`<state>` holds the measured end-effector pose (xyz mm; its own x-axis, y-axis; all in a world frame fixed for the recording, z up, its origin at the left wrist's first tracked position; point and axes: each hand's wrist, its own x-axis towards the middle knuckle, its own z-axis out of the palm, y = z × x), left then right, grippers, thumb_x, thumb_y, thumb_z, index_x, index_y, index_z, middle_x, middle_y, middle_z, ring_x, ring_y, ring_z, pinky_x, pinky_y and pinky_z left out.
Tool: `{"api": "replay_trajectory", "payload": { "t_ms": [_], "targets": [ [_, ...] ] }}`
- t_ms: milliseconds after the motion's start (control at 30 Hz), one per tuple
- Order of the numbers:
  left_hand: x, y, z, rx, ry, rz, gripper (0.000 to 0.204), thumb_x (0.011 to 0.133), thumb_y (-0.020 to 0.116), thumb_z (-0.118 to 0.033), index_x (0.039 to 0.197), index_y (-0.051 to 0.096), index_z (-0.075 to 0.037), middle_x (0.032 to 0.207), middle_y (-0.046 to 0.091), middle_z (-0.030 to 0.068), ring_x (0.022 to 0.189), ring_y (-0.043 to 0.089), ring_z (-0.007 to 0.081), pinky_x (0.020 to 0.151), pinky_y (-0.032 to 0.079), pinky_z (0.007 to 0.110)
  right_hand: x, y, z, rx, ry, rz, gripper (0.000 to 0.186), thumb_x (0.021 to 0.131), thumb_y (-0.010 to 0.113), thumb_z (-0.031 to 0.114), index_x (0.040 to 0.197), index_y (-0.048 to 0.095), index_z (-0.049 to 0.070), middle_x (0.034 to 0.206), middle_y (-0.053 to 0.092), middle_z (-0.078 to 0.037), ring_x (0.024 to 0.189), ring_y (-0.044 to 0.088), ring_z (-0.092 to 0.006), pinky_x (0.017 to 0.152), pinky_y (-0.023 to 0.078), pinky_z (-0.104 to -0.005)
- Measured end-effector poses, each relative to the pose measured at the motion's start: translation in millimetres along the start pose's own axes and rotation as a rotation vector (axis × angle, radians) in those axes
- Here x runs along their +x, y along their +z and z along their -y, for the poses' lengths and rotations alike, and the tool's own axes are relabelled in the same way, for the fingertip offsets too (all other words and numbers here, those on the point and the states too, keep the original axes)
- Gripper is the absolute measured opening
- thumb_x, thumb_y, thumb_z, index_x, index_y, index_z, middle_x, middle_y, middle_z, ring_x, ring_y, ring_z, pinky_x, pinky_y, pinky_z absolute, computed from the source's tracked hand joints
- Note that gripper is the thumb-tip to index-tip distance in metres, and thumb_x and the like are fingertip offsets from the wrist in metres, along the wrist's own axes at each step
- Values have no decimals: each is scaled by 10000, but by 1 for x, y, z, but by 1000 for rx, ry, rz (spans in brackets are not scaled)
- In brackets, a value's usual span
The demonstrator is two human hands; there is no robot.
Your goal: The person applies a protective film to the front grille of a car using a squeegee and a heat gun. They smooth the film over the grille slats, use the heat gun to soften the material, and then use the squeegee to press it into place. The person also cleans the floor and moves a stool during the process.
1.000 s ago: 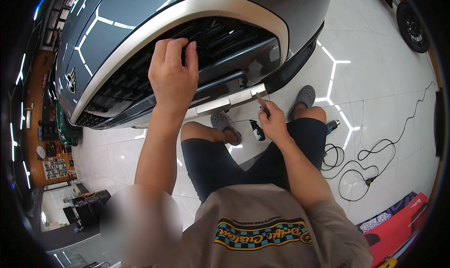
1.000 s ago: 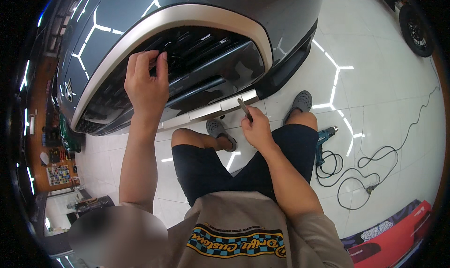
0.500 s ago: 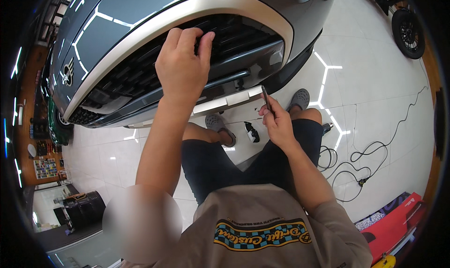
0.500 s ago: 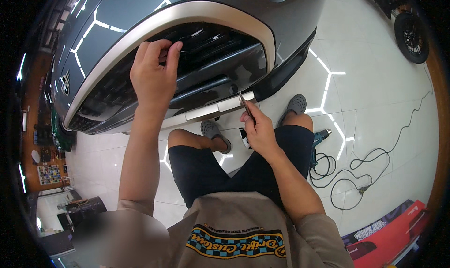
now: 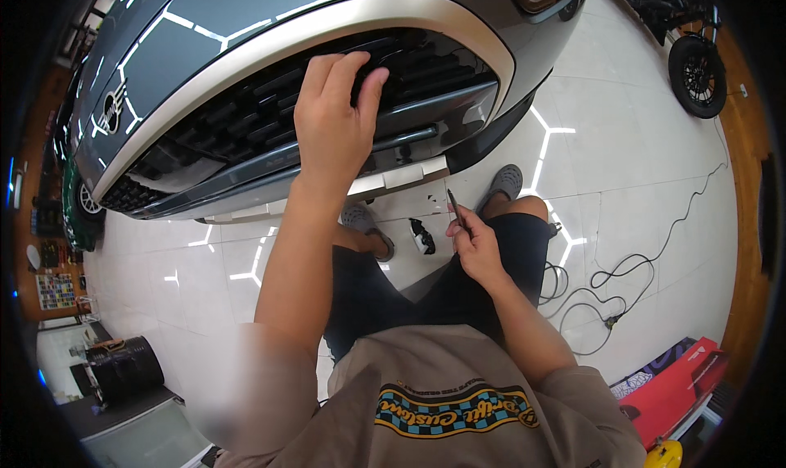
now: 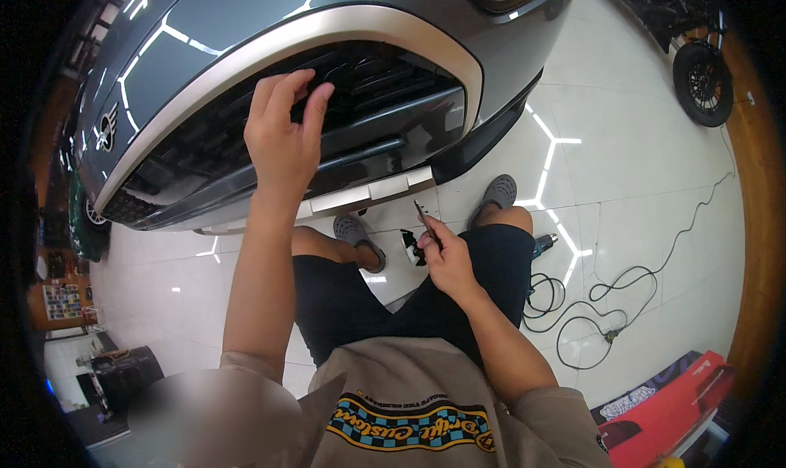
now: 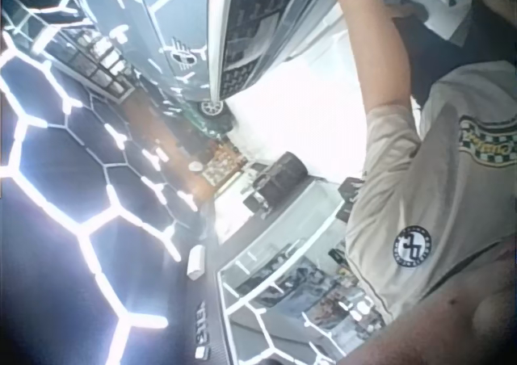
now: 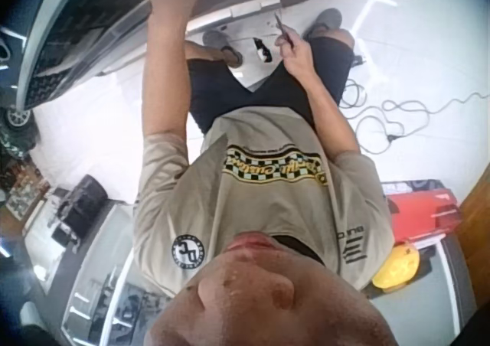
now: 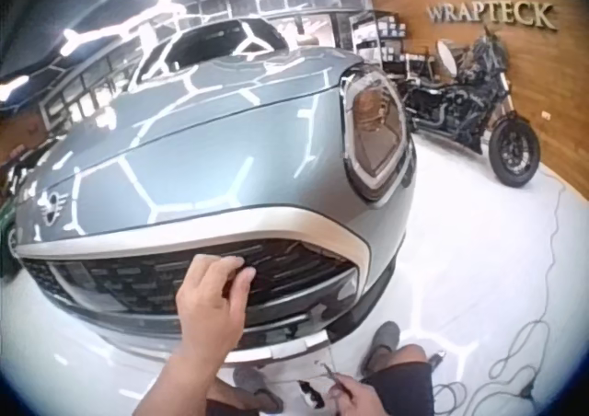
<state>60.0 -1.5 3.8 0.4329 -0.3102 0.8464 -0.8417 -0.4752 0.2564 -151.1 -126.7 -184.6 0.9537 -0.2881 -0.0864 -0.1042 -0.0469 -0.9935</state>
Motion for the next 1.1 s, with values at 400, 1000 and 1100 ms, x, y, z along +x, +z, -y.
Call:
{"api": "replay_trajectory", "payload": {
  "t_ms": [400,1000,1100],
  "targets": [
    [-8,-1,-9,33,-78,-145,82,871,675,-19,952,682,-8,821,621,100,681,606,208,625,495,302,-11,3,-12,-61,10,24,389,929,464,-5,1306,553,25,839,602,-17,643,511,-63,599,443,-216],
    [-36,19,-25,365,-119,298,721,855,628,-128,1518,346,-153,580,596,55,464,570,216,541,460,364,-2,2,-37,-182,104,54,409,869,472,3,1261,584,25,837,666,-112,696,626,-196,680,504,-298],
    [-42,6,-18,389,-209,362,686,914,574,-153,1537,297,-230,598,618,75,483,583,256,555,479,386,-3,-3,-43,-195,105,51,415,875,465,7,1273,583,28,822,639,-58,646,567,-126,629,478,-259]
  ]
}}
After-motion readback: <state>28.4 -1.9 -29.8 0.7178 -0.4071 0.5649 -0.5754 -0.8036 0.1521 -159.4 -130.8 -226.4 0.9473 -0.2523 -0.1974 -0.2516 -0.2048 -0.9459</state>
